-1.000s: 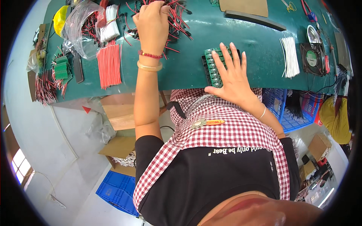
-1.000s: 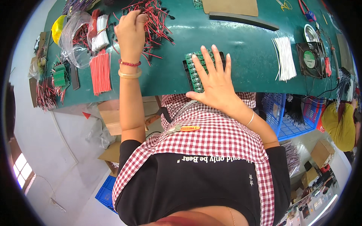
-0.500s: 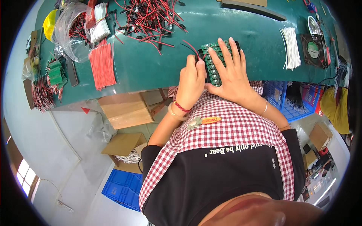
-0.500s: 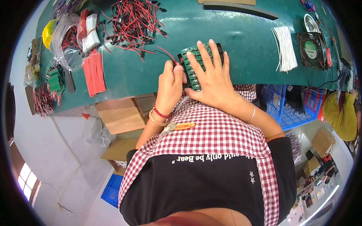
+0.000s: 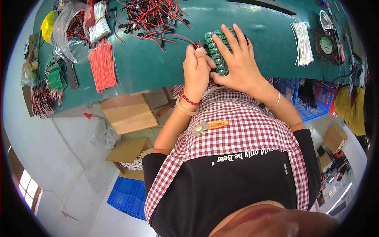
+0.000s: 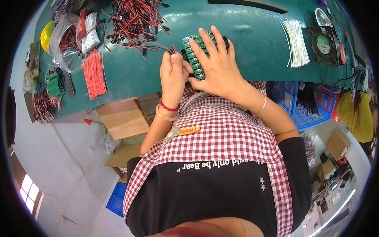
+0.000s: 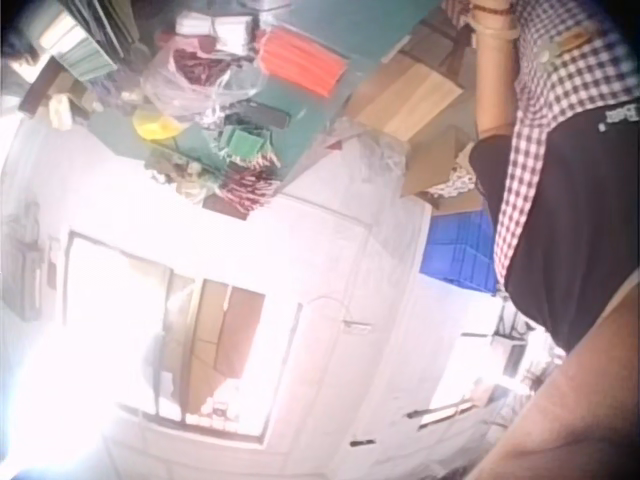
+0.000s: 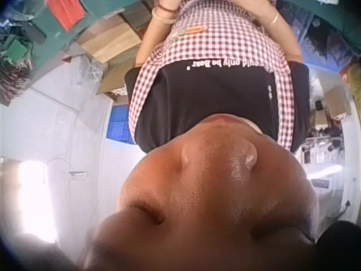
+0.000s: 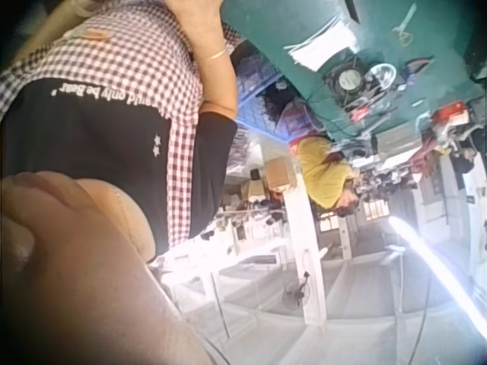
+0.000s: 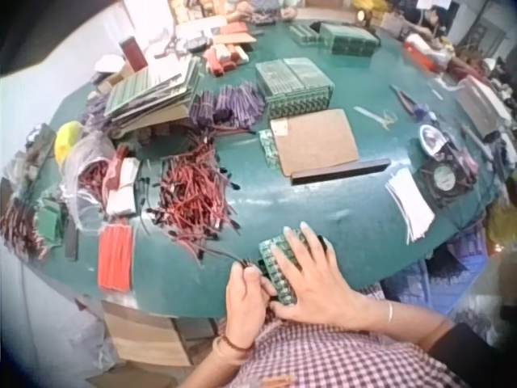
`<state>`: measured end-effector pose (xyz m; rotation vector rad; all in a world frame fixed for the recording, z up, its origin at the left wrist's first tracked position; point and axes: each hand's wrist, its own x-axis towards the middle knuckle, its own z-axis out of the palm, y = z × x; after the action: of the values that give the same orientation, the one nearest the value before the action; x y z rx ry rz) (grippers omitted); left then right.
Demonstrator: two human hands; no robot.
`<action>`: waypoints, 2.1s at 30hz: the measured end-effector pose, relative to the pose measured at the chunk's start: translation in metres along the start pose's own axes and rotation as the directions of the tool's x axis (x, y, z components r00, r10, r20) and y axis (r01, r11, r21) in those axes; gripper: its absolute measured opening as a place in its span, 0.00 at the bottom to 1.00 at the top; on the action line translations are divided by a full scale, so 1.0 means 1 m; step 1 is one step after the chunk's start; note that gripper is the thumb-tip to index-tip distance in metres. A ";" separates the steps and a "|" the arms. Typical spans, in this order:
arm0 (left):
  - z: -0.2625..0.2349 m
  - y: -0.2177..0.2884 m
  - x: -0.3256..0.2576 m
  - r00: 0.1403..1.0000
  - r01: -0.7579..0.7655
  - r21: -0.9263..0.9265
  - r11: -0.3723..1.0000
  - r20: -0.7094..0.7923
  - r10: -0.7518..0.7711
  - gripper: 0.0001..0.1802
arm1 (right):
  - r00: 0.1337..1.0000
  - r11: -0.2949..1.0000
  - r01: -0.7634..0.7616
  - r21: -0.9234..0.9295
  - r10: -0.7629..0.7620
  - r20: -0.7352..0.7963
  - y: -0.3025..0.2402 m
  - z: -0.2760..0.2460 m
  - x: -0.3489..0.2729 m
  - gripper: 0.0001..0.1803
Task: Assembling electronic components and wiring onto circuit board strips.
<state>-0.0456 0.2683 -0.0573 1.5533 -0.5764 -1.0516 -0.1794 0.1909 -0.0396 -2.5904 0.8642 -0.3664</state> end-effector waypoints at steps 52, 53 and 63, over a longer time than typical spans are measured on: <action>0.013 0.005 0.038 0.994 -0.063 0.002 0.998 0.087 0.063 0.13 | 0.996 0.994 -0.087 -0.073 0.089 0.021 0.013 -0.007 0.012 0.43; 0.013 0.005 0.038 0.993 -0.056 -0.018 0.998 0.100 0.058 0.13 | 0.995 0.994 -0.090 -0.068 0.092 0.025 0.013 -0.007 0.011 0.43; -0.005 0.056 0.018 0.950 -0.281 0.516 0.809 0.269 0.158 0.11 | 0.946 0.941 0.067 0.332 0.046 -0.321 0.017 -0.071 0.038 0.15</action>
<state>-0.0222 0.2413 -0.0097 1.8141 -1.2729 -0.9190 -0.1837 0.1355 0.0210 -2.2459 0.8076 -0.8848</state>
